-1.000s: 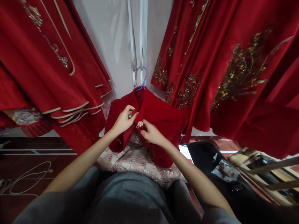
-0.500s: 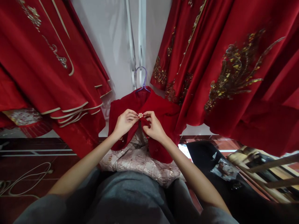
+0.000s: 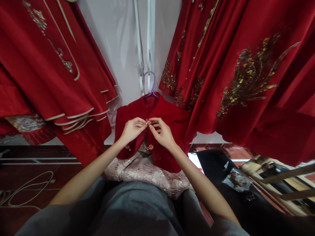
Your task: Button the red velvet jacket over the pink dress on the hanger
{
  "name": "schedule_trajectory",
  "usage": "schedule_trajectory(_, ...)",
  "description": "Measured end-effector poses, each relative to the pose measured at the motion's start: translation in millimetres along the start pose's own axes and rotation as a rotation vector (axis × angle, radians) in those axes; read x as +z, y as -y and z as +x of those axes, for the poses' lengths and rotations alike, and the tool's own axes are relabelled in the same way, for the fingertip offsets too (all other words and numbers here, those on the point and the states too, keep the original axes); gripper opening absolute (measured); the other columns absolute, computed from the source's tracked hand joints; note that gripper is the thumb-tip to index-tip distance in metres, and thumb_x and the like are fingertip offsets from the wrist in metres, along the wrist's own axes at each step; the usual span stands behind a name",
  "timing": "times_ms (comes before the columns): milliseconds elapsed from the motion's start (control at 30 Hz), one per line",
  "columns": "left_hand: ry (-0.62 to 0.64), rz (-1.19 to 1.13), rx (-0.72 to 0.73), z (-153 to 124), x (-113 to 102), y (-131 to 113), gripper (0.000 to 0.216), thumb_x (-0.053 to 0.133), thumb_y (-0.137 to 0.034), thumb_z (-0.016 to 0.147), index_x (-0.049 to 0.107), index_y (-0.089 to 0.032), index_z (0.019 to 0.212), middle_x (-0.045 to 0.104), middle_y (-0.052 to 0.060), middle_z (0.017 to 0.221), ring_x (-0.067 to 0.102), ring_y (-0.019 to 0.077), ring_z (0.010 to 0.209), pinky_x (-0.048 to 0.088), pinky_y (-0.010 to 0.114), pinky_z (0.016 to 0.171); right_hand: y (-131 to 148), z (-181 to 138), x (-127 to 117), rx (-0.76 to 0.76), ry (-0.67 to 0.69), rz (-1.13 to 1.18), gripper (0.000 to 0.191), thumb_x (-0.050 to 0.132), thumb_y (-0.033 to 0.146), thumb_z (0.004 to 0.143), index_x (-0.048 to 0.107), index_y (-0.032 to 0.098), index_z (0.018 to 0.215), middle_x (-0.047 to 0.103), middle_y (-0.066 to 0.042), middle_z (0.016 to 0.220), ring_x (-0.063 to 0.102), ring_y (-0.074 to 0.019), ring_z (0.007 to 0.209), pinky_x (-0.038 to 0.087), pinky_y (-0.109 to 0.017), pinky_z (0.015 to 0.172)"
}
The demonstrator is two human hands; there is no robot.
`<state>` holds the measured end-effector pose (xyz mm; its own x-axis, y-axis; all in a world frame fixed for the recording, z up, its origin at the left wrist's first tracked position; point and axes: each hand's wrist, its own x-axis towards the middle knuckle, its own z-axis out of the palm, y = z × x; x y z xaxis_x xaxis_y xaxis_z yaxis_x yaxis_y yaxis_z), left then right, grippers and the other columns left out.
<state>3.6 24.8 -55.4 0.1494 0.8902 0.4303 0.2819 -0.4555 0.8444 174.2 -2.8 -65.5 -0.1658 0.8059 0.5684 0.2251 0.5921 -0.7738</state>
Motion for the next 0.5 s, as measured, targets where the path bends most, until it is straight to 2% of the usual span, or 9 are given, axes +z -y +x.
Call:
schedule_trajectory(100,0.007,0.018,0.009,2,1,0,0.007,0.067,-0.016,0.073,0.065,-0.014,0.079,0.073,0.007,0.083,0.070,0.0155,0.076,0.056,0.026,0.072,-1,5,1,0.010,-0.045,0.029,0.023,0.058,0.036,0.086,0.053,0.022,0.104,0.064,-0.006,0.104,0.065,-0.0170,0.090,0.054,-0.025,0.066)
schedule_trajectory(300,0.063,0.074,0.023,1,-2,-6,0.009,0.066,-0.016,0.073,0.066,-0.014,0.082,0.073,0.006,0.081,0.070,0.0150,0.073,0.056,0.024,0.069,-4,10,0,0.011,-0.078,-0.030,0.023,0.060,0.038,0.085,0.054,0.022,0.100,0.067,-0.006,0.098,0.068,-0.0177,0.088,0.055,-0.025,0.064)
schedule_trajectory(500,0.076,0.163,0.109,-2,-3,-16,0.014,0.067,-0.027,0.074,0.065,-0.015,0.081,0.072,0.004,0.078,0.069,0.0144,0.070,0.057,0.023,0.066,0,11,-3,-0.025,-0.136,-0.061,0.022,0.065,0.039,0.082,0.065,0.019,0.092,0.071,-0.007,0.095,0.069,-0.0186,0.085,0.058,-0.029,0.071)
